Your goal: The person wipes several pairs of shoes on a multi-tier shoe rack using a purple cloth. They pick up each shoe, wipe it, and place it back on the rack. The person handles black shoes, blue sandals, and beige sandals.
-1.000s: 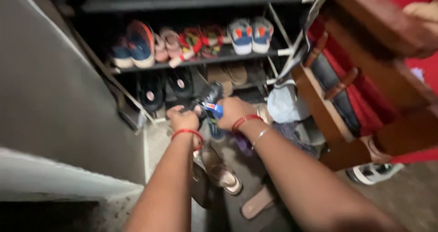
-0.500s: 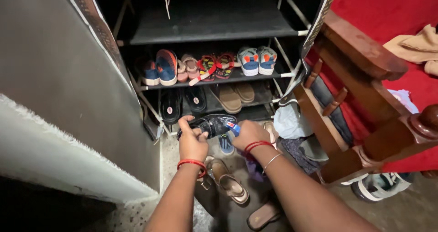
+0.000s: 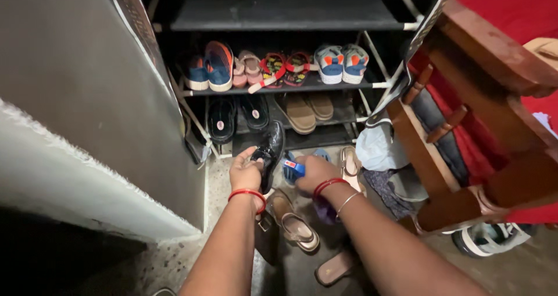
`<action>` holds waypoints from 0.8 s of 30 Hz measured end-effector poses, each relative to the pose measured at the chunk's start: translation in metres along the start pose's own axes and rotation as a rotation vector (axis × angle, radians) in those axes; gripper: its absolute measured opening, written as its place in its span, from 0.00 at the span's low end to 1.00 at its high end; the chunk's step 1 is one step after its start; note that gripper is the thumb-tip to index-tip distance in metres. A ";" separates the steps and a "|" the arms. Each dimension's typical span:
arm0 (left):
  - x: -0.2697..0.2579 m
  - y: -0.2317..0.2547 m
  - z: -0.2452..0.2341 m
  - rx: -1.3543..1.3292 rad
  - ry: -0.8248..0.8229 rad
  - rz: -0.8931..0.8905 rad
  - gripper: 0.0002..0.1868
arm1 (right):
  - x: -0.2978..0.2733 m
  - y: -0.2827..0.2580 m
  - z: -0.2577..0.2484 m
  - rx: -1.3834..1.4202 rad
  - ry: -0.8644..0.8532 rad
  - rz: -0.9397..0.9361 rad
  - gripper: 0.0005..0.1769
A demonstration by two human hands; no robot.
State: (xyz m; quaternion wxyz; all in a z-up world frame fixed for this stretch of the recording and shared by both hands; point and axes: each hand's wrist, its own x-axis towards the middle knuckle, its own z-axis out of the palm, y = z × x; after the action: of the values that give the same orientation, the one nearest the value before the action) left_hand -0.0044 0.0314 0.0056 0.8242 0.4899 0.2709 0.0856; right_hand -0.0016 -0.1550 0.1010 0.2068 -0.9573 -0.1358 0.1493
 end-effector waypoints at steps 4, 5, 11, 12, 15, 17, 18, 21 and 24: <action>-0.001 -0.011 0.001 -0.008 0.022 -0.090 0.24 | 0.011 0.034 0.039 0.043 -0.015 -0.121 0.27; -0.003 -0.014 0.003 0.014 0.041 -0.112 0.24 | 0.010 0.042 0.050 0.027 -0.029 -0.103 0.29; -0.004 -0.027 0.015 0.159 0.189 -0.028 0.31 | 0.024 0.061 0.074 -0.145 -0.218 0.044 0.28; -0.005 -0.026 0.013 0.209 0.186 -0.002 0.32 | 0.032 0.058 0.065 -0.085 -0.110 0.147 0.19; -0.008 -0.017 0.016 0.379 0.157 0.082 0.34 | 0.048 0.043 0.020 0.224 0.564 0.178 0.08; -0.015 -0.008 0.019 0.530 0.127 0.141 0.33 | 0.056 0.027 -0.008 0.303 0.936 0.089 0.18; -0.018 -0.005 0.023 0.539 0.099 0.162 0.33 | 0.058 0.018 -0.014 0.340 0.949 0.055 0.18; -0.025 0.002 0.045 0.523 0.057 0.222 0.31 | 0.062 -0.007 -0.007 0.363 0.915 -0.159 0.19; -0.020 0.007 0.054 0.375 0.064 0.257 0.28 | 0.050 -0.024 0.023 0.212 0.745 -0.506 0.18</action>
State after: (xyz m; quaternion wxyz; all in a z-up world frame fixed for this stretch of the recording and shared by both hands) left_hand 0.0082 -0.0138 0.0389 0.6921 0.6620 0.2433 0.1537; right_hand 0.0317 -0.1097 0.0804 0.3680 -0.8562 -0.2656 -0.2469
